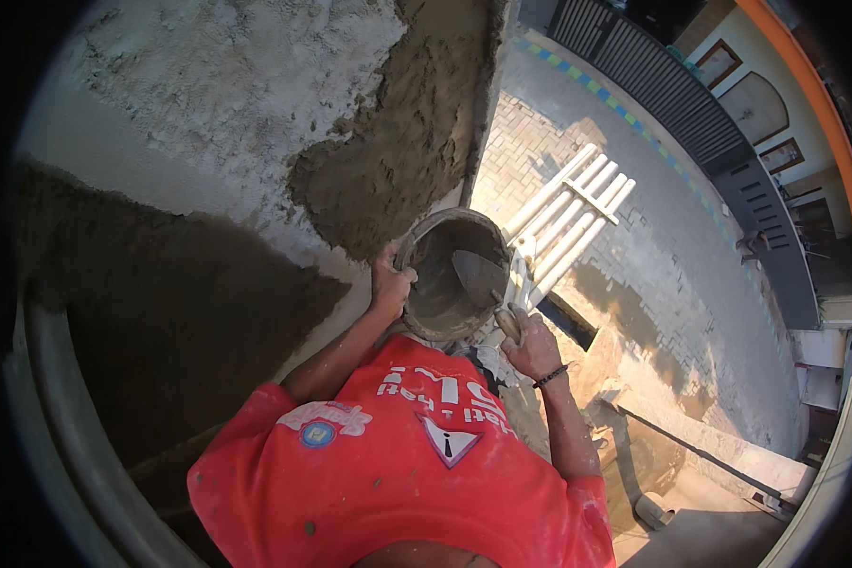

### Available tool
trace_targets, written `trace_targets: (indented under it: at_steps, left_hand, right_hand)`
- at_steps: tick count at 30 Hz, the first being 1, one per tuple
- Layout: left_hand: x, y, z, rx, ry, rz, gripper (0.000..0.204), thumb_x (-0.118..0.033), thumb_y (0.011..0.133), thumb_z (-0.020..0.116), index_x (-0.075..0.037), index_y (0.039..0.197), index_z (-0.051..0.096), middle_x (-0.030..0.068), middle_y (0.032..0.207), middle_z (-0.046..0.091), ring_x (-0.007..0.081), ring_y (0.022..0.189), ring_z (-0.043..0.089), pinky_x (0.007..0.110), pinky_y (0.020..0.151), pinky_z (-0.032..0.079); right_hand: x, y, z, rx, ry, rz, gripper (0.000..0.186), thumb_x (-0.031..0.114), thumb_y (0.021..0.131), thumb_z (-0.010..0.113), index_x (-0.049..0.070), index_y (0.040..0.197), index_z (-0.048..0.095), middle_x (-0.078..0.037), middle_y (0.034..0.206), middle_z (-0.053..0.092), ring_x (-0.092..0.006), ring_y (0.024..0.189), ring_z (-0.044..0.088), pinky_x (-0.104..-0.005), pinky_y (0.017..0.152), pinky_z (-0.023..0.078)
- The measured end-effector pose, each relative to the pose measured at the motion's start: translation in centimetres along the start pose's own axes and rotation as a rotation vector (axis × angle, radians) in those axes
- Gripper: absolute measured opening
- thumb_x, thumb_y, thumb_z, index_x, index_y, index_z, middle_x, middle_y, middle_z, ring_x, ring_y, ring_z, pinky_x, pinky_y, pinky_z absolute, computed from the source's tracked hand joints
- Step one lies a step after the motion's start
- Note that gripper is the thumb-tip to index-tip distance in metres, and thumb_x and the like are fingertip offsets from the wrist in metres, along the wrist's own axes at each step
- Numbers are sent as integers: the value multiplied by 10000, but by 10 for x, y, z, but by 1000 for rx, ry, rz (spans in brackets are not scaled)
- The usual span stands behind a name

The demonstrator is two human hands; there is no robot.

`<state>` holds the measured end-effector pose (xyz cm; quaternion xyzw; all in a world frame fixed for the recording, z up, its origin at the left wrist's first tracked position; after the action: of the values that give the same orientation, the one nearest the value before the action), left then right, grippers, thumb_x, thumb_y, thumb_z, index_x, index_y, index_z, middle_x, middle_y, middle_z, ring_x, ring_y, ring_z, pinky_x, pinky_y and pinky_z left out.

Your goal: The person applies wet plaster from a bucket onto a wall using a trowel. They scrape plaster from the bucket and spread it across the wall surface several times.

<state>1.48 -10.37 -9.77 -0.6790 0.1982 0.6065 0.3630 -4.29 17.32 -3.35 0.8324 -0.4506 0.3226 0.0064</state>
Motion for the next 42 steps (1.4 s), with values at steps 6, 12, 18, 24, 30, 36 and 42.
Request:
trace_targets:
  at_steps: [6,12,18,24,30,36,42]
  left_hand:
    - [-35,-7,26,94,75,208,422,111,607,531,16,1017,561,77,964,601,183,936,561,288,832,440]
    - [-33,-7,25,65,64,154,469,107,605,537,8,1062,575,76,956,604,186,925,561,295,828,448]
    - [9,13,-14,-73,36,9,530,127,623,533,8,1138,562,87,1020,598,179,904,577,279,741,490]
    - [48,17,-64,-280,-155,-67,422,128,626,535,12,1031,546,74,925,587,178,809,571,294,719,470]
    - [78,-15,-115,-341,-64,-105,447,159,610,516,3,1029,542,54,922,579,164,847,558,278,754,448]
    - [86,-81,-165,-426,109,-267,416,149,606,521,-21,985,526,55,986,564,160,899,544,272,787,439]
    - [106,-101,-190,-493,178,-312,412,129,604,548,-31,984,529,69,979,581,194,917,565,318,854,430]
  right_hand:
    - [-1,31,-4,-20,-212,-1,600,153,733,652,63,1300,478,-285,983,526,-430,840,610,-478,736,523]
    - [20,15,23,127,-201,-102,551,209,721,656,39,1226,516,-251,930,635,-398,895,619,-479,780,506]
    - [13,4,-18,-60,141,-123,533,157,742,659,17,1238,523,-237,994,633,-380,899,625,-443,790,505]
    - [-40,39,11,-87,756,283,465,113,795,628,21,1226,479,-121,736,602,-210,567,603,-338,506,504]
    - [-96,183,147,-78,1245,515,351,34,838,571,36,1170,459,-84,682,565,-187,481,558,-320,394,473]
    - [-82,343,253,-88,1564,681,188,45,841,577,52,1004,483,-111,694,531,-239,507,564,-405,402,487]
    - [-100,459,264,-235,1757,703,87,123,862,557,43,885,534,-101,677,533,-240,558,576,-395,487,493]
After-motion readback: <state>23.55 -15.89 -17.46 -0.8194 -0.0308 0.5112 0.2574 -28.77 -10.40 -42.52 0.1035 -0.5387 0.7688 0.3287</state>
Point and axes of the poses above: each hand's wrist, its own y-axis towards the middle knuckle, its own z-axis out of the palm, x = y × z, the point moved 8 cm from there along y, towards the middle knuckle
